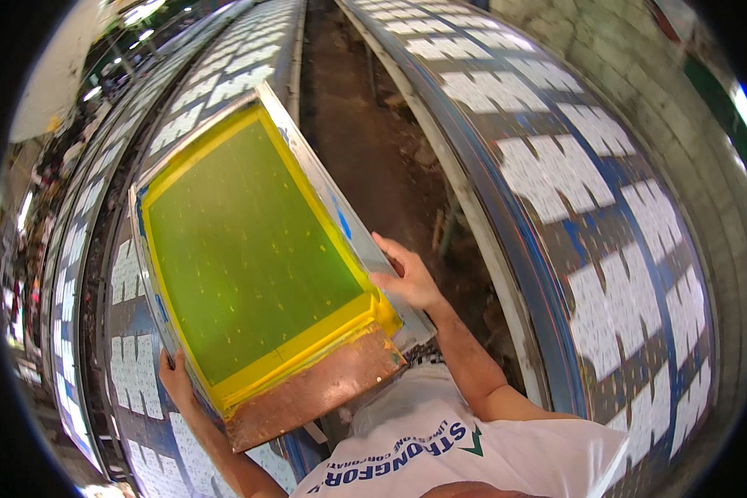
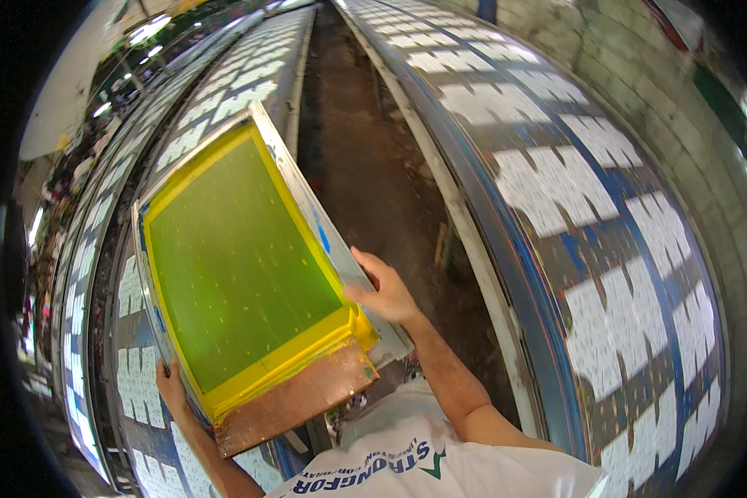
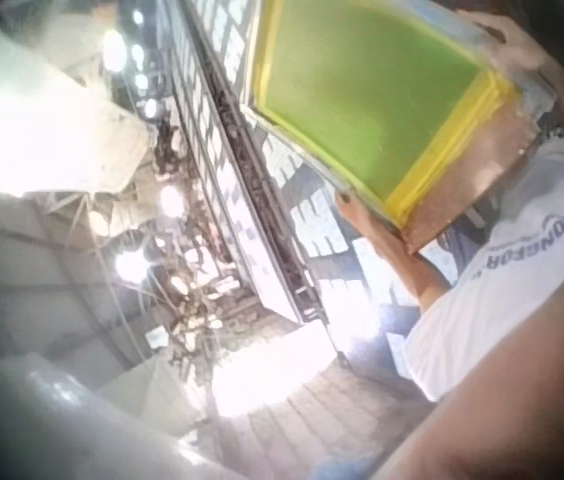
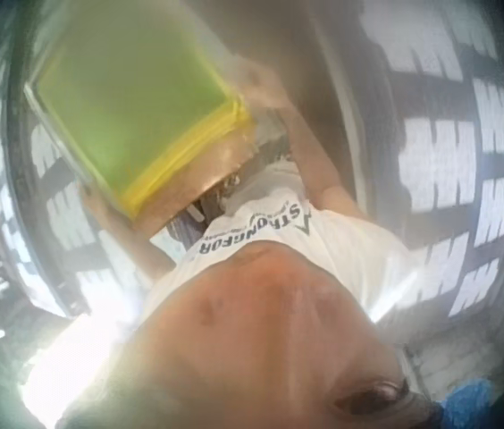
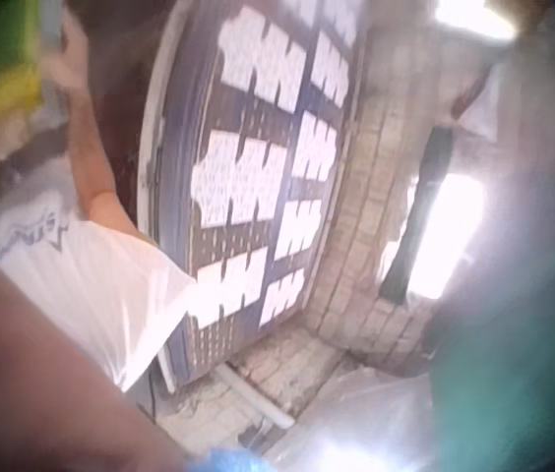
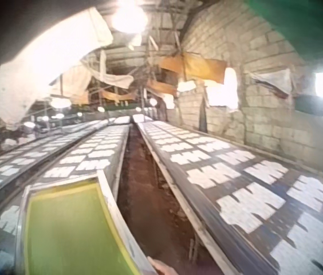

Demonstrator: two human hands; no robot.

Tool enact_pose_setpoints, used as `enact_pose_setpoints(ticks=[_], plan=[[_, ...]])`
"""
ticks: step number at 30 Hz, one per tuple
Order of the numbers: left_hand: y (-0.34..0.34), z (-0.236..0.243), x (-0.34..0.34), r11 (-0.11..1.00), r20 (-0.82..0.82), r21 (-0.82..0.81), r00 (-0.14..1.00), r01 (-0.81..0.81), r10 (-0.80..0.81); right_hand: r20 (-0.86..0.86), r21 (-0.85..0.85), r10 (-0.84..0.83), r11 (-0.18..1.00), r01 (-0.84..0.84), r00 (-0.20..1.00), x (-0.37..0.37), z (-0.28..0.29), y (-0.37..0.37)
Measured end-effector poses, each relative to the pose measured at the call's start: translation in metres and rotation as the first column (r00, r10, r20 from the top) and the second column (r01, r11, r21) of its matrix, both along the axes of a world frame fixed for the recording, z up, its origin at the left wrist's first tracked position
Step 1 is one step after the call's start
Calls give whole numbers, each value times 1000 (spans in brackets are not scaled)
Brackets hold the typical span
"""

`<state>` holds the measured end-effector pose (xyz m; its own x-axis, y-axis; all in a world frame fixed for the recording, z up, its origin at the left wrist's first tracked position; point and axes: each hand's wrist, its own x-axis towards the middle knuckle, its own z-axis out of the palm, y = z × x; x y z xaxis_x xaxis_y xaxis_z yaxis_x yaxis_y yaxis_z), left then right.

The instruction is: The person repeatedly pulls a squeegee across a yellow screen-printing frame to spread green ink over a mesh surface. The frame is repositioned several times on a conveyor-like table, and the squeegee is used in consistent back-and-forth strokes to maintain even coverage.

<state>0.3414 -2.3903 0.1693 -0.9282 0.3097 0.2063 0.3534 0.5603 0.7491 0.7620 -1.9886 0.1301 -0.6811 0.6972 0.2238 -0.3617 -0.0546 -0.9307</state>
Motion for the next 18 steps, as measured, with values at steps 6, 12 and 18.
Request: enact_pose_setpoints(ticks=[6,12,18], plan=[[52,-1,-18,985,-49,-73,987,-157,154,7,18,166,986,-166,986,-83,-24,111],[162,28,-61,979,18,60,981,-195,194,7,18,155,988,-155,988,-150,-17,219],[250,43,-109,967,59,90,971,-238,233,29,58,205,977,-207,978,-207,-5,318]])
